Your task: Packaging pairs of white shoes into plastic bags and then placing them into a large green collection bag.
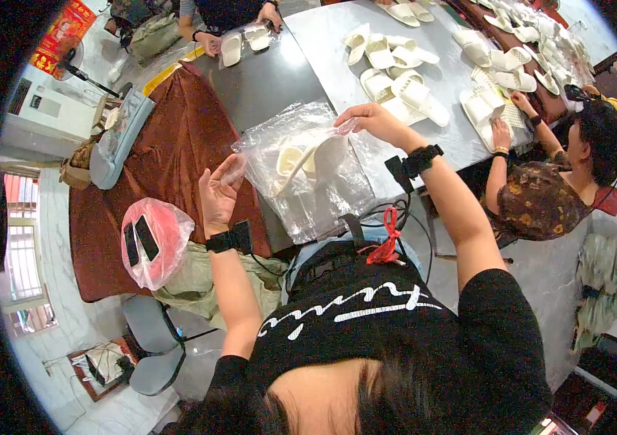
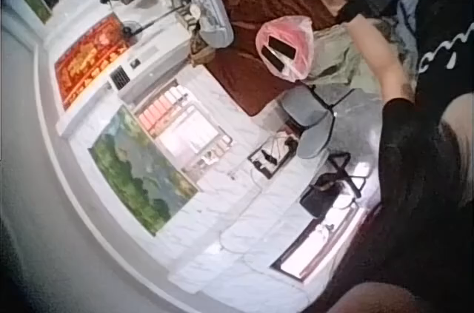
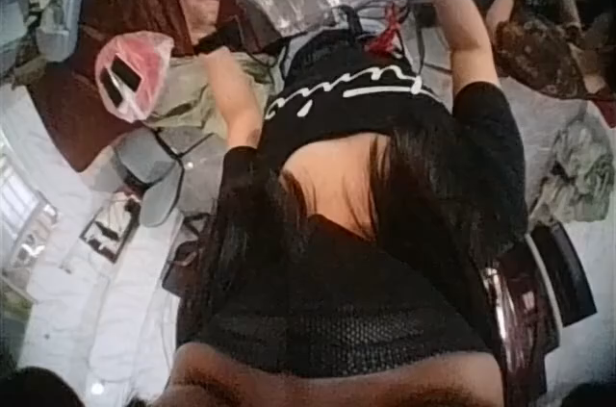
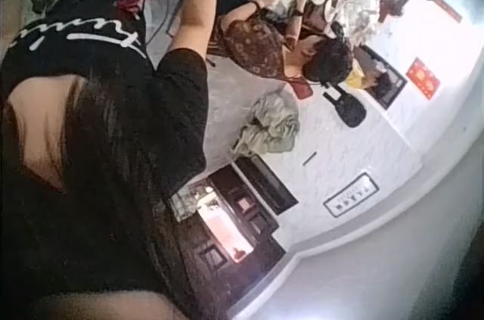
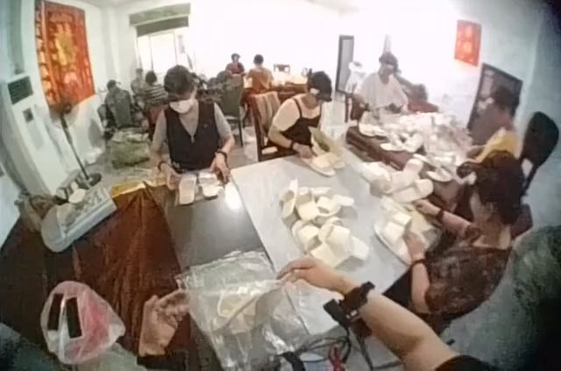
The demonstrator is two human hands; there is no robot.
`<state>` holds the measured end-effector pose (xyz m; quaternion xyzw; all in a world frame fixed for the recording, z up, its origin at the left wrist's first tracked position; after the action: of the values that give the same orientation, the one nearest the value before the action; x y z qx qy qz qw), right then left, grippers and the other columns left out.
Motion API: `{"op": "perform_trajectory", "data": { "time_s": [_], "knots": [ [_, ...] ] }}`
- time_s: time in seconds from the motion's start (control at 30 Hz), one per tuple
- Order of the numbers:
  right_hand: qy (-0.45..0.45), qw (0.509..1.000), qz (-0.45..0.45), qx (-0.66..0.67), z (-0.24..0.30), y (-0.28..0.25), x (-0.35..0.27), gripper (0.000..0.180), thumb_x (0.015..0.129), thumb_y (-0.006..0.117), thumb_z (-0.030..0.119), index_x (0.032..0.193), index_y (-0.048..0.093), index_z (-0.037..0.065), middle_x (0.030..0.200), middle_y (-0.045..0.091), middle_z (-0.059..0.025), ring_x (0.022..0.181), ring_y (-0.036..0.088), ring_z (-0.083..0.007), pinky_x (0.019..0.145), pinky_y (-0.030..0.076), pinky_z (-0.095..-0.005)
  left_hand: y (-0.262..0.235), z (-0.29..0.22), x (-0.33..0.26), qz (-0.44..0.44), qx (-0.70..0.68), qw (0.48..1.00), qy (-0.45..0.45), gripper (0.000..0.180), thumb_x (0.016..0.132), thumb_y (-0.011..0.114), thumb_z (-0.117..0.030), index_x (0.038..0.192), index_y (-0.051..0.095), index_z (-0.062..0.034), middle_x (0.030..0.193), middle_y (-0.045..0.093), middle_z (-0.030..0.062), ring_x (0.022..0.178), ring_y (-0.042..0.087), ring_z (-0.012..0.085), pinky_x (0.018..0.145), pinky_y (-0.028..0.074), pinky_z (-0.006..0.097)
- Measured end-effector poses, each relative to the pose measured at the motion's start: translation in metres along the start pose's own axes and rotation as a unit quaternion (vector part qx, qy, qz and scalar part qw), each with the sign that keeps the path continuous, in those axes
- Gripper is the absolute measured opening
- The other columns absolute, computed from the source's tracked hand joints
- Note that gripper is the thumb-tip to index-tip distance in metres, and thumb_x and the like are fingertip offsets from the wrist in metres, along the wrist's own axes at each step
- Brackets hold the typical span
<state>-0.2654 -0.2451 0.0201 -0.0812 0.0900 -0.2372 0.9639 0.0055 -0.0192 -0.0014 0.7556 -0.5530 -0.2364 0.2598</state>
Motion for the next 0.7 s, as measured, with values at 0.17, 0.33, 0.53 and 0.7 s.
{"op": "perform_trajectory", "data": {
  "time_s": [0.17,0.33,0.53,0.7],
  "knots": [
    [0.022,0.999,0.013,0.036,0.013,0.003,-0.001,0.026,0.081,0.047,0.011,0.101,0.059,-0.001,0.099,0.061,-0.0074,0.093,0.056,-0.0114,0.083,0.042,-0.0246,-0.005,0.001,0.001,-0.124,0.314,0.94,0.043,0.022,0.078,0.057,-0.001,0.1,0.059,0.0009,0.091,0.062,0.0062,0.08,0.058,0.0109,0.071,0.046,0.022],
    [0.064,0.998,-0.025,0.006,0.013,-0.001,0.003,0.034,0.088,0.048,0.028,0.09,0.064,-0.002,0.089,0.064,-0.0081,0.083,0.06,-0.0129,0.081,0.043,-0.0245,0.014,0.005,-0.004,-0.14,0.391,0.906,0.078,0.034,0.077,0.056,0.0,0.111,0.054,0.0014,0.089,0.063,0.0056,0.08,0.057,0.0083,0.068,0.045,0.022],
    [0.01,0.997,-0.03,-0.064,0.019,0.007,0.002,0.02,0.082,0.058,0.014,0.095,0.062,-0.001,0.087,0.065,-0.0093,0.082,0.059,-0.0098,0.076,0.045,-0.0225,0.01,0.002,-0.005,-0.158,0.624,0.764,0.047,0.033,0.074,0.06,-0.005,0.107,0.056,-0.0035,0.079,0.064,0.011,0.068,0.06,0.0134,0.063,0.045,0.027],
    [0.002,0.999,-0.034,-0.041,0.019,0.015,0.002,0.03,0.079,0.06,0.011,0.107,0.057,0.001,0.08,0.065,-0.0061,0.078,0.06,-0.0091,0.07,0.045,-0.0217,0.008,0.003,-0.006,-0.191,0.629,0.749,0.079,0.019,0.072,0.062,-0.008,0.091,0.059,-0.0054,0.075,0.063,0.0102,0.067,0.06,0.0187,0.062,0.045,0.03]
  ]
}}
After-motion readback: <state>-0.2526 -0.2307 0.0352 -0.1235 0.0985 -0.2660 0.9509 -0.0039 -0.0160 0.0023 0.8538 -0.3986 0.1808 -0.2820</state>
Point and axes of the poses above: each hand's wrist, its own x-axis towards the middle knuckle, its own y-axis out of the palm, z = x × y, the point moved 2 cm from there along x, towards the middle knuckle
